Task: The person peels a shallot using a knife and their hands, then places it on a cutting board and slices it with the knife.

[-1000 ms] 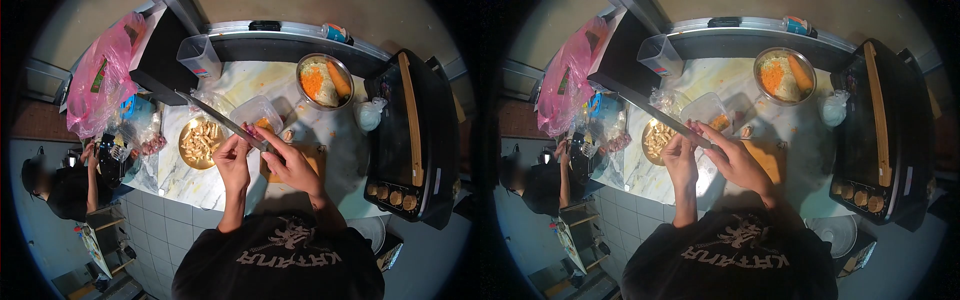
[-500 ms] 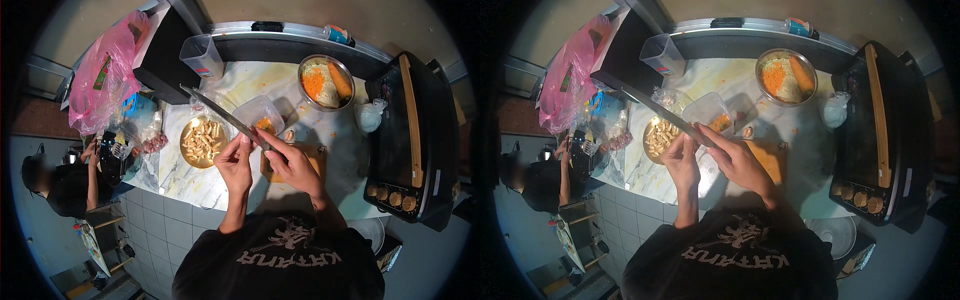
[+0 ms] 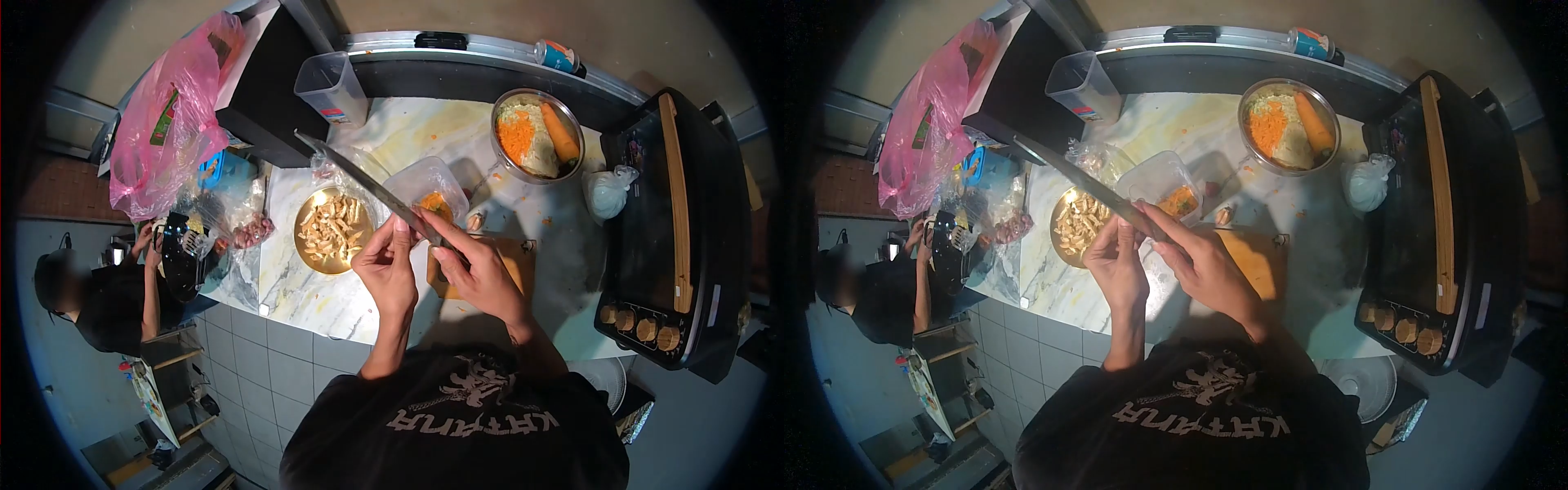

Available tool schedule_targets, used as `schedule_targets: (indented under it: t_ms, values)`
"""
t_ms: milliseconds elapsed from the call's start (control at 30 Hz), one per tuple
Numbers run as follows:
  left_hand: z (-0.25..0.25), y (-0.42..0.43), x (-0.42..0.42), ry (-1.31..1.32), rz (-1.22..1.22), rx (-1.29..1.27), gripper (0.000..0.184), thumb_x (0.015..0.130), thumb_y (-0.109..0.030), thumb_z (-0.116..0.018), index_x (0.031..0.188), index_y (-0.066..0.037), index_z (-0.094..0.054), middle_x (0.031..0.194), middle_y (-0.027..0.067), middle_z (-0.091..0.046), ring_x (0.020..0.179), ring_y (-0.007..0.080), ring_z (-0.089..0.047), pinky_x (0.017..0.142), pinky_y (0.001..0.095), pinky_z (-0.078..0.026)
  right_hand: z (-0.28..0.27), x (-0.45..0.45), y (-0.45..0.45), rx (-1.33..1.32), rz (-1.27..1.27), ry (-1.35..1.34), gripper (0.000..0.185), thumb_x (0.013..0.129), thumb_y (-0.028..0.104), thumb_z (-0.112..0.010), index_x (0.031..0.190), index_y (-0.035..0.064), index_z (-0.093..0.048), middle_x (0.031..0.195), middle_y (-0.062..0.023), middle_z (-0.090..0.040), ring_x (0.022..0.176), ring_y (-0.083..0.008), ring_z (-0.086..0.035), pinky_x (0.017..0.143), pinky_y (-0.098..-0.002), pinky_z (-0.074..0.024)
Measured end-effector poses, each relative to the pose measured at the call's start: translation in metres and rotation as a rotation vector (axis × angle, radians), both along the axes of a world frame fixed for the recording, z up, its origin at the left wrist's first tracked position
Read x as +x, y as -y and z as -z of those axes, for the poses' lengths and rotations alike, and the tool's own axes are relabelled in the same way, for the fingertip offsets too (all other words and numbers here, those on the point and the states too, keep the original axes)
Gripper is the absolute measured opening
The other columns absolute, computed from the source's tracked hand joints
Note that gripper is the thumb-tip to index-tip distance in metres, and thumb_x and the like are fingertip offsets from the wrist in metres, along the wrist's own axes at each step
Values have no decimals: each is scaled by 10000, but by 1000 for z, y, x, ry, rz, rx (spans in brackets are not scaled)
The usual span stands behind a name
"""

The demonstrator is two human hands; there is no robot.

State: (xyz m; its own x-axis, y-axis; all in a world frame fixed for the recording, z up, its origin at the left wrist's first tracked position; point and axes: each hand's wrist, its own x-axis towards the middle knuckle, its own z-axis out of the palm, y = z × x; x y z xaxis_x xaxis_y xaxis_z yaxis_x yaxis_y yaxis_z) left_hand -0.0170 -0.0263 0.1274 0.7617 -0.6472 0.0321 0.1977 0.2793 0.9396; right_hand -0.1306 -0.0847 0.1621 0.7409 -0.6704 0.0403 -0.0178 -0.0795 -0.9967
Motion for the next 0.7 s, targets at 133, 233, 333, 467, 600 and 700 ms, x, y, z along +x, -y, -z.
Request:
schedule_targets:
  t_ms: [133, 233, 333, 467, 600, 700]
  values:
    - [0, 1, -1, 39, -29, 6, 228, 902, -73, -589, 1083, 60, -625, 892, 86, -665, 765, 97, -606, 717, 242, -518, -7, -1, 4, -79, -55, 41, 489, 918, 42, -482, 1386, 54, -343, 1306, -170, -492, 1168, -294, -523, 902, -323, -432]
    - [1, 1, -1, 72, -22, 27, 226, 900, -59, -588, 1086, 65, -622, 893, 81, -664, 760, 87, -599, 703, 221, -501, -10, -1, 3, -58, -86, -6, 500, 927, 57, -468, 1402, 60, -311, 1338, -162, -466, 1216, -311, -475, 938, -336, -412]
    - [3, 0, -3, 74, -22, 29, 222, 896, -47, -589, 1082, 71, -621, 894, 79, -663, 764, 83, -598, 695, 207, -489, -7, -2, 2, -46, -82, -17, 503, 933, 69, -458, 1408, 62, -294, 1342, -164, -461, 1231, -318, -454, 951, -340, -402]
    - [11, -4, -1, 45, -9, 19, 219, 891, -45, -596, 1075, 72, -625, 898, 85, -665, 773, 90, -607, 701, 209, -491, -7, -2, 3, -3, -87, -17, 502, 933, 75, -460, 1407, 61, -295, 1353, -165, -448, 1250, -322, -429, 961, -341, -394]
    - [4, 1, -4, 43, -39, 37, 220, 890, -50, -600, 1070, 72, -626, 901, 96, -665, 782, 103, -615, 710, 223, -505, -5, -2, 4, 21, -64, -32, 486, 930, 77, -474, 1394, 57, -329, 1308, -180, -486, 1189, -331, -492, 923, -330, -417]
    - [1, -2, -5, 99, -42, 73, 197, 907, -58, -569, 1050, 66, -627, 905, 102, -655, 801, 131, -606, 734, 282, -517, -7, -3, 5, 50, -65, -94, 466, 930, 85, -485, 1380, 63, -363, 1223, -197, -542, 1082, -324, -575, 862, -315, -444]
